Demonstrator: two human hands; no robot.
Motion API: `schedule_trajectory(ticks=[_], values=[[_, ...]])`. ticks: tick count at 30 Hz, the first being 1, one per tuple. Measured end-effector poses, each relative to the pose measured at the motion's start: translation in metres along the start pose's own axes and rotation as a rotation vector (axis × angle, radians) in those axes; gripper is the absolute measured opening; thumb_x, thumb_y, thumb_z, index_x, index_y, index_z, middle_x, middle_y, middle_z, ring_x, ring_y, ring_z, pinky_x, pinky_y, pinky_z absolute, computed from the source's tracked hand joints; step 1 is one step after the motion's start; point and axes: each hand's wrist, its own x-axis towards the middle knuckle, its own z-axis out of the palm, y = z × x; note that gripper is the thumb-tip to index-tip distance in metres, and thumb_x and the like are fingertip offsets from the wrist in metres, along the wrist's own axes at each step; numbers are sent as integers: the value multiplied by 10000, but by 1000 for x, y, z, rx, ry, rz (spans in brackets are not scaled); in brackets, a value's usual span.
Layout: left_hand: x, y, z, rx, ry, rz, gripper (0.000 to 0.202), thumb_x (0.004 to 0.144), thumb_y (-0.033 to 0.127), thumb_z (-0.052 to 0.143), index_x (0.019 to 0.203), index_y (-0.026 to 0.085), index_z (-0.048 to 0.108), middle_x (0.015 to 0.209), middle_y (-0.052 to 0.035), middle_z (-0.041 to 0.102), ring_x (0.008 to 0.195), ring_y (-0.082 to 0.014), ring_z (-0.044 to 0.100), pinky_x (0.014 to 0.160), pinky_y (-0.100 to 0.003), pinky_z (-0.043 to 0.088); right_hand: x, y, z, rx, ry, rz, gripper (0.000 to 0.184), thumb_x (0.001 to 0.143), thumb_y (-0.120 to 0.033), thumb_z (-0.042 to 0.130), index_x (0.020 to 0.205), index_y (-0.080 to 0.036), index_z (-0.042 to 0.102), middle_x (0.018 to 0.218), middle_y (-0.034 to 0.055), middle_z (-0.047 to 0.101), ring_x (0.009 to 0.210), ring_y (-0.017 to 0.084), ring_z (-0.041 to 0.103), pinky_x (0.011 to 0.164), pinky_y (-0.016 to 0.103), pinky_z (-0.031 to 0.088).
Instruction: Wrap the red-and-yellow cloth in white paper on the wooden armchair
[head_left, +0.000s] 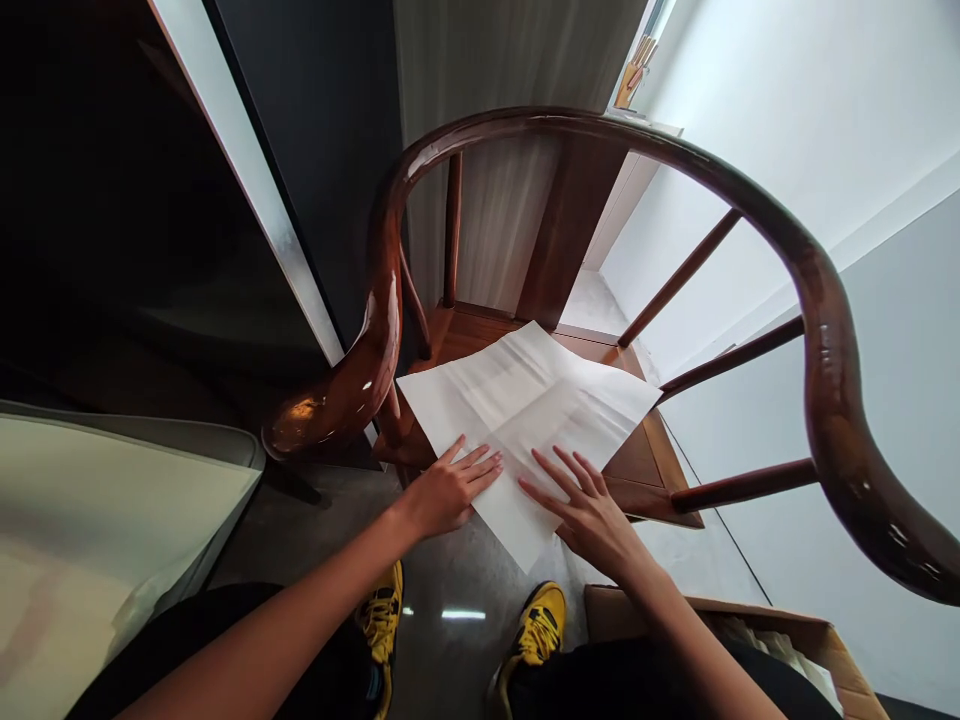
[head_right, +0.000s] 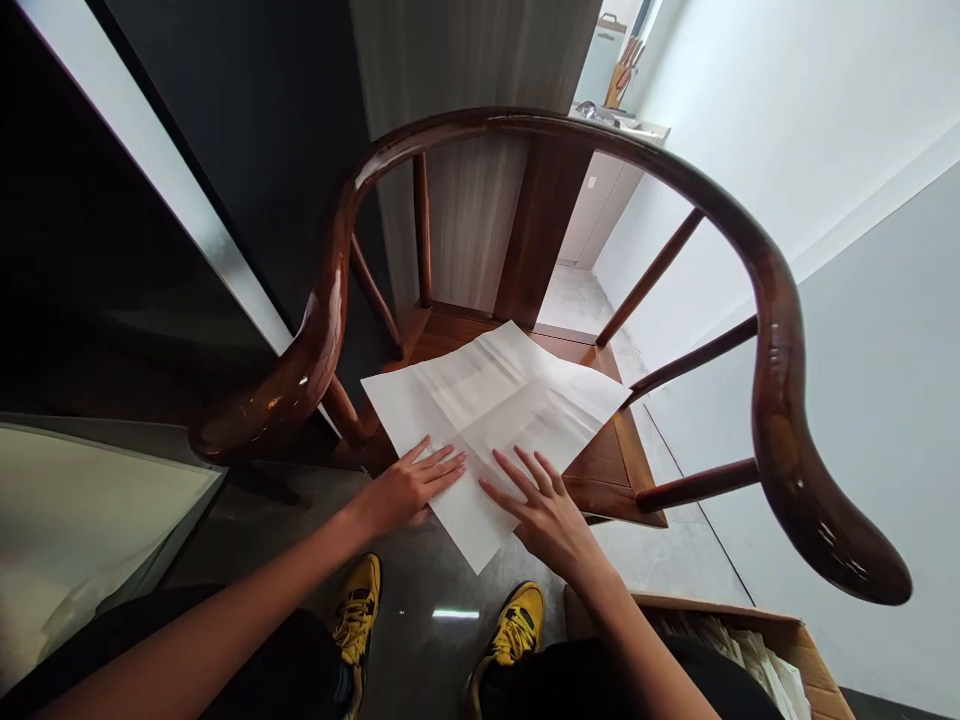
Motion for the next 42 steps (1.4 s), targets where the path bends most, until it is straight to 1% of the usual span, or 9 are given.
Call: schedule_trajectory(ticks=[3,6,9,12,15,19,33,37,42], values=[[2,3,0,-148,24,-143,467,991,248,653,1453,199,603,1586,-101,554,1508,-292,482,1303,-617,250,4,5,6,193,-34,-51,711,901,-50,613,1561,-297,515,1674,62,446,1549,292,387,1234,533,379],[11,9,-3,-300,190,-375,195,1040,332,614,1084,239,780,1423,-38,704,1369,-246,612,1242,-539,386,16,10,6,432,25,126,231,1040,-257,571,1164,-266,767,1324,70,734,1276,275,622,1046,454,520],[22,13,-3,-309,335,-618,294,1012,334,651,758,211,734,1352,-39,713,1194,-250,646,1098,-480,515,36,15,9,591,150,490,382,1027,-493,600,774,-222,694,805,46,712,805,227,651,732,361,519],[30,15,0,-231,376,-783,289,960,292,697,688,196,694,1413,-71,640,1104,-270,603,1034,-489,547,55,18,17,665,191,699,300,989,-507,643,1033,-216,702,680,-25,620,648,194,583,667,340,453],[35,16,5,-173,371,-870,221,923,272,720,720,186,706,1459,-96,589,1064,-284,582,1026,-519,551,63,19,24,629,150,650,351,1024,-404,581,1336,-263,658,768,-19,666,760,212,625,812,374,461],[37,17,9,-146,369,-904,168,919,244,700,766,178,724,1456,-102,589,1056,-294,576,1026,-531,556,62,17,27,460,132,550,372,1084,-401,457,1319,-290,725,929,59,705,947,261,619,894,421,432],[41,19,10,-141,365,-921,156,899,171,649,758,179,715,1465,-84,575,1060,-302,572,1039,-541,541,71,17,26,147,98,446,372,1077,-317,475,1333,-291,743,980,109,671,947,291,570,866,468,453],[41,17,14,-144,371,-904,166,913,200,649,767,176,726,1466,-103,569,1050,-319,572,1019,-580,545,85,-7,17,95,78,368,438,1065,-282,412,1390,-147,672,1394,223,596,1231,396,525,1005,577,483],[36,19,6,-37,366,-904,158,938,237,645,818,174,726,1484,-127,556,1116,-360,587,997,-597,542,93,-42,34,122,30,410,691,1086,-422,338,1581,61,346,1560,351,455,1496,474,379,1194,645,380]])
